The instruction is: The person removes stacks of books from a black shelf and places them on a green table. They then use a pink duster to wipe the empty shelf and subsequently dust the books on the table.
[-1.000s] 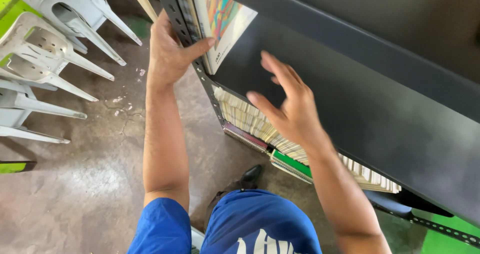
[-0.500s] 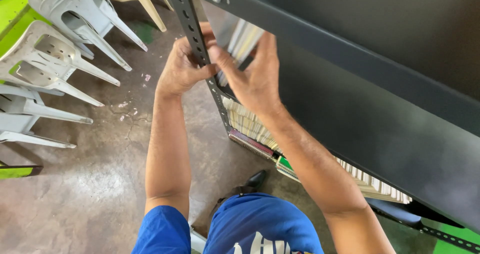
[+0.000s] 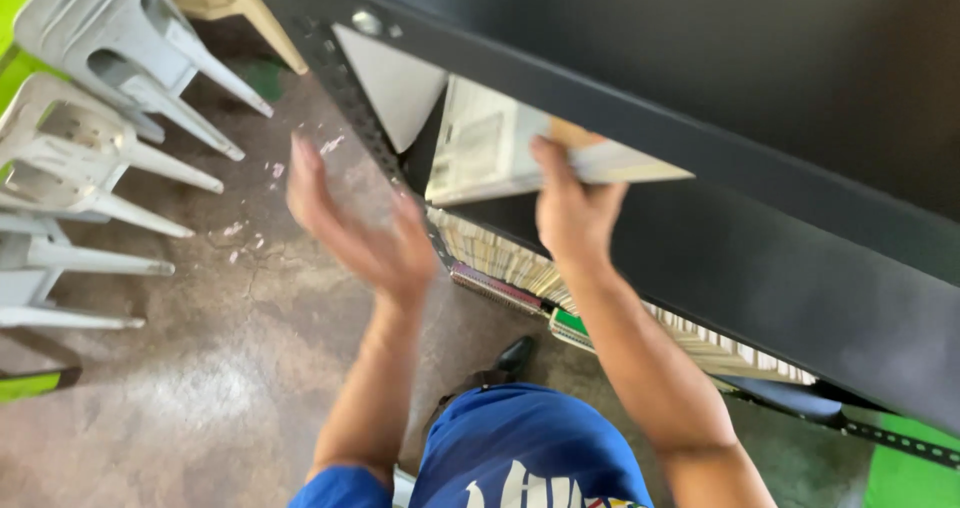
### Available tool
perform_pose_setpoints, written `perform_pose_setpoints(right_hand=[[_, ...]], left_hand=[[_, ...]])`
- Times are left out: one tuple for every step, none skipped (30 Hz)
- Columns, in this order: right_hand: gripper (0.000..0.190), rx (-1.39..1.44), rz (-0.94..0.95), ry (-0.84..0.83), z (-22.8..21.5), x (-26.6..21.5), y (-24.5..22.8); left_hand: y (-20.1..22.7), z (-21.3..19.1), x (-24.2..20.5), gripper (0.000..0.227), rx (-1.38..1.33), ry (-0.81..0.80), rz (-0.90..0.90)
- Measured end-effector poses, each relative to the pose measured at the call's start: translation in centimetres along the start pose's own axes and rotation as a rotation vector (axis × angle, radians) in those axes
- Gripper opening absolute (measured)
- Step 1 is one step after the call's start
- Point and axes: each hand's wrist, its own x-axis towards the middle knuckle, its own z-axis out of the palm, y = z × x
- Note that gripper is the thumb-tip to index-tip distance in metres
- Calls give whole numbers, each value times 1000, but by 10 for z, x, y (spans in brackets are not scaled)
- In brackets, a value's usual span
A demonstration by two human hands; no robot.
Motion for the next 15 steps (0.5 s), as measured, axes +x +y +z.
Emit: perform_pose_setpoints(right_hand=[[49, 0, -12, 10, -26, 2, 5], [46, -717, -276, 64, -53, 2, 9], [46, -1439, -527, 124, -80, 3, 13], [46, -1449, -521, 136, -78, -6, -1], [53, -772, -267, 332, -76, -15, -15], [64, -74, -29, 484, -71, -21, -27], [64, -70, -41, 498, -74, -27, -38], [63, -82, -41, 515, -80, -35, -50], [64, -94, -40, 531, -86, -43, -61], [64, -95, -47, 554, -82, -52, -72], [64, -77, -71, 594, -78, -61, -83], [64, -54, -109, 628, -74, -65, -94], [64, -49, -130, 643, -94, -76, -105], [54, -811, -287, 406, -114, -90, -117], [48, -1559, -404, 104, -134, -104, -129]], left_hand=[[5, 2, -20, 63, -14, -6, 3], [11, 4, -40, 76, -108, -121, 84], [17, 6, -61, 90, -203, -234, 167], [24, 12, -63, 90, -215, -244, 161], [31, 19, -66, 74, -113, -308, 229], [36, 27, -65, 58, -15, -368, 310], [46, 28, -53, 58, -31, -375, 317], [56, 29, -43, 69, 16, -520, 275], [67, 31, -34, 82, 65, -665, 234], [75, 34, -37, 82, 47, -681, 238], [83, 36, -40, 104, 47, -807, 271], [90, 42, -42, 126, 43, -920, 317], [99, 46, -46, 126, 21, -924, 333], [108, 48, -51, 92, 17, -863, 416], [117, 49, -57, 60, 11, -800, 496]])
